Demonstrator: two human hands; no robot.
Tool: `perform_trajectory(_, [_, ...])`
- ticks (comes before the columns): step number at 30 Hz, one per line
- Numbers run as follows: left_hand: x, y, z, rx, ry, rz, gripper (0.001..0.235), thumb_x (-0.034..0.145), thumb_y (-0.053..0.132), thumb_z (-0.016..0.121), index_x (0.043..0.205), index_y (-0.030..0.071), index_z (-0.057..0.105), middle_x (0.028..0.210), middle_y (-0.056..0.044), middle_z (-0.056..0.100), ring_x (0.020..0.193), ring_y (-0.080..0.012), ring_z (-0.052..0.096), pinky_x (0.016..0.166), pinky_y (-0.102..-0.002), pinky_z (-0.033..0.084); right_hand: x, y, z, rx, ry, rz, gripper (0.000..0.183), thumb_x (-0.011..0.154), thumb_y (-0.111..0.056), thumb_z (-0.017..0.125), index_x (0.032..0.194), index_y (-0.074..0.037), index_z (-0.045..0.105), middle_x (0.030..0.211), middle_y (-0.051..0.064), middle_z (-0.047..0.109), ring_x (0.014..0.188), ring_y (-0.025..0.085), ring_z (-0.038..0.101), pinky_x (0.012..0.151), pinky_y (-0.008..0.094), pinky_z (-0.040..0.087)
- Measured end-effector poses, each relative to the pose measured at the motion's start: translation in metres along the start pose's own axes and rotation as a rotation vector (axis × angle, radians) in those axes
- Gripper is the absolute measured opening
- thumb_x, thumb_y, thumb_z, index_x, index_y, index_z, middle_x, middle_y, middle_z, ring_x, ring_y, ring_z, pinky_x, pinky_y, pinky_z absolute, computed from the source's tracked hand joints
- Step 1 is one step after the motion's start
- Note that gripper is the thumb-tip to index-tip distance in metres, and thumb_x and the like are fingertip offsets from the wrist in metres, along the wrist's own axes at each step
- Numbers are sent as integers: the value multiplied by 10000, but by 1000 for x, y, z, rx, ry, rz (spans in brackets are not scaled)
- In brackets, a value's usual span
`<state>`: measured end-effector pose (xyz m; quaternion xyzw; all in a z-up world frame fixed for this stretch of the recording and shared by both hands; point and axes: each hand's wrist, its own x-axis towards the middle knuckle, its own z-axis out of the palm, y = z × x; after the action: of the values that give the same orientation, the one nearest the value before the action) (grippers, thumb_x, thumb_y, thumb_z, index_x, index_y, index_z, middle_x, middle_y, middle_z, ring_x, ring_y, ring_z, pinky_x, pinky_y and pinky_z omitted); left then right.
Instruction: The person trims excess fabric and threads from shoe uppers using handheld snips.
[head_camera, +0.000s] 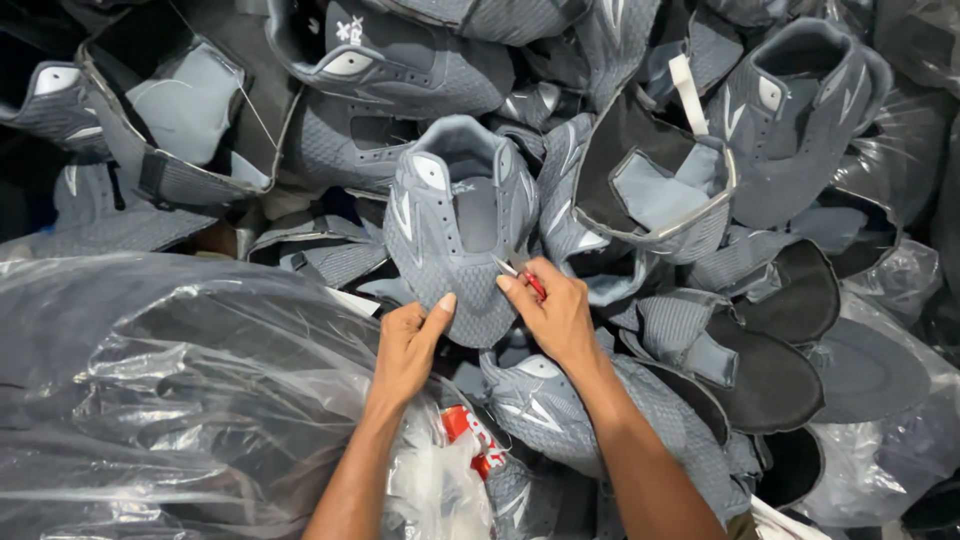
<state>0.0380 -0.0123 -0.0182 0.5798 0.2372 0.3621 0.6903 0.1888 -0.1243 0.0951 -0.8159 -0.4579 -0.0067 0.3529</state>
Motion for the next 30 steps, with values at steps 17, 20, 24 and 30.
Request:
perform_trajectory(17, [-2, -12, 3, -456, -264, -95, 373, 1005, 306, 630, 1014, -42, 765, 945, -32, 775, 821, -69, 668, 764, -244, 524, 0, 6, 4, 60, -96, 62, 316, 934, -318, 726, 820, -25, 703, 518, 42, 528, 477, 83, 492, 459, 323, 374])
perform_trajectory(20, [-2, -9, -1, -486, -218, -109, 374, 1013, 289, 631, 1034, -56, 772, 986, -51, 781, 839, -83, 672, 776, -257, 522, -3, -2, 0, -1, -96, 5, 299, 931, -318, 732, 857, -29, 714, 539, 43, 506, 485, 83, 464, 468, 323, 359])
perform_trajectory(24, [0, -24, -4, -248, -139, -150, 374, 970, 294, 680, 877, -55, 774, 826, -82, 764, 723, -107, 660, 677, -264, 506, -2, -13, -8, 70, -88, -45, 317, 930, -313, 756, 844, -23, 660, 578, 24, 518, 544, 60, 459, 500, 289, 373])
perform_trajectory(30, [-4, 4, -11, -32, -342, -210, 367, 944, 259, 736, 713, -26, 740, 699, -68, 722, 651, -95, 623, 590, -271, 453, 13, 0, 13, 363, -89, 8, 277, 967, -289, 728, 897, -41, 628, 628, -42, 571, 563, 23, 489, 504, 232, 382])
